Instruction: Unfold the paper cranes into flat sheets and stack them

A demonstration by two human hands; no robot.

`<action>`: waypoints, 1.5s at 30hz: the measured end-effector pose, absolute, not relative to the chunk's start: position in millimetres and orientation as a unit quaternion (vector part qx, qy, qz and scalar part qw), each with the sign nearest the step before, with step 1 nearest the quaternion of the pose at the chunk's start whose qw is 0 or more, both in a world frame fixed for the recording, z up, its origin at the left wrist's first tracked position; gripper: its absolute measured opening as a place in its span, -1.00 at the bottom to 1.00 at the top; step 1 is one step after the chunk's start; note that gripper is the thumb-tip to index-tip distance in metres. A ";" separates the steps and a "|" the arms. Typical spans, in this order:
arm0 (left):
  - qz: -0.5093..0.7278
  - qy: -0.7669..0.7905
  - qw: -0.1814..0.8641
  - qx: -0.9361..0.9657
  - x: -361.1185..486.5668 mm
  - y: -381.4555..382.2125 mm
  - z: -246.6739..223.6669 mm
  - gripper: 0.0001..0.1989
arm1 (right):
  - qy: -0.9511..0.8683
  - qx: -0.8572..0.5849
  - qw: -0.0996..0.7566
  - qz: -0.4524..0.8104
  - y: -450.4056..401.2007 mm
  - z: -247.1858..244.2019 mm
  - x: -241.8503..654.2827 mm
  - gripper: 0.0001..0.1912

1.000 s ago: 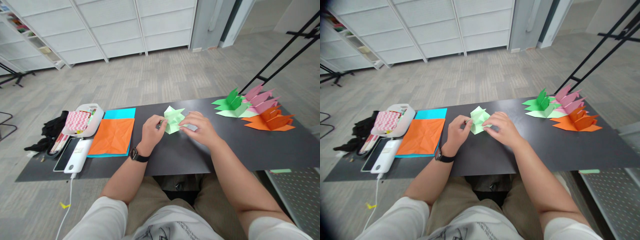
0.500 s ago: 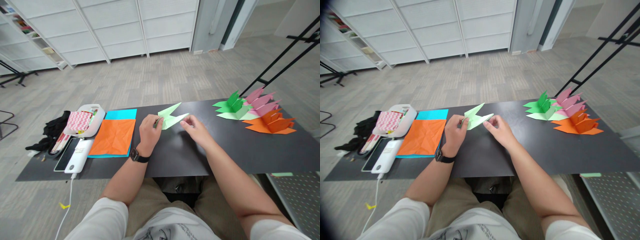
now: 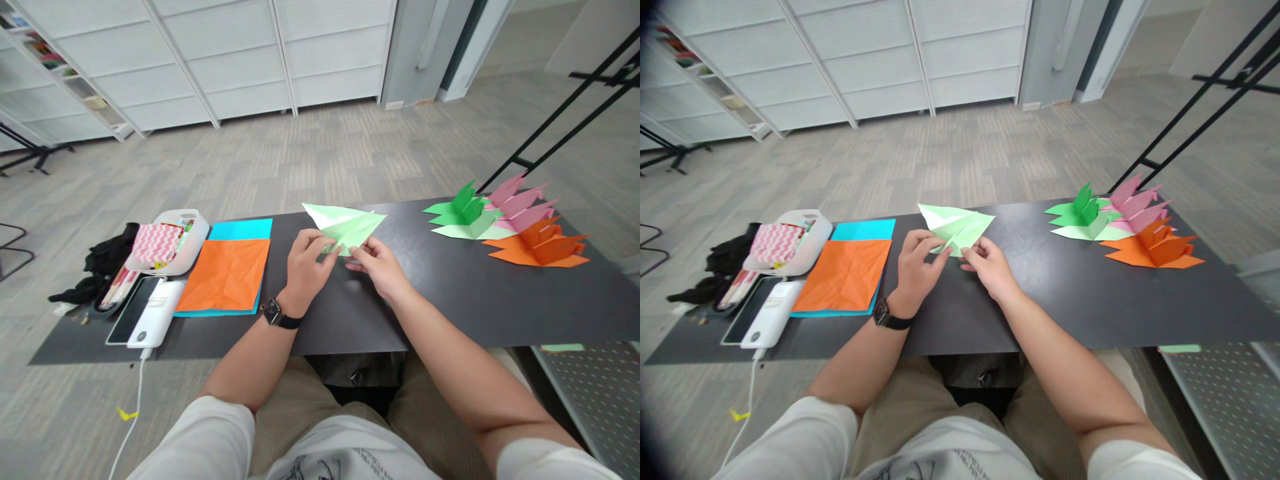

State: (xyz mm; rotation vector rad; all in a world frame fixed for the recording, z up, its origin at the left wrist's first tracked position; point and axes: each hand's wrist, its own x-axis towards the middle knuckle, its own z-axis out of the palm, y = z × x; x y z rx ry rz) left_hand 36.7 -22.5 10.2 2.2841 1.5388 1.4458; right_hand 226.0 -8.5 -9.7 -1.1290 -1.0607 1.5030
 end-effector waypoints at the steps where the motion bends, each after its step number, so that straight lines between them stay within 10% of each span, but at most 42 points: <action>1: 0.478 0.489 0.008 0.730 37.2 -22.2 10.1 -0.92 | -0.434 -0.456 0.484 0.608 -7.7 -10.2 226.5 -0.48; 19: 0.504 0.493 0.161 0.691 41.6 -20.7 7.6 -0.82 | -0.627 -0.470 0.520 0.339 -10.2 -3.6 240.0 -0.79; 45: 0.533 0.421 0.512 0.525 45.0 -12.4 -2.1 -0.55 | -0.608 -0.381 0.609 0.340 -2.7 -9.0 243.2 -0.94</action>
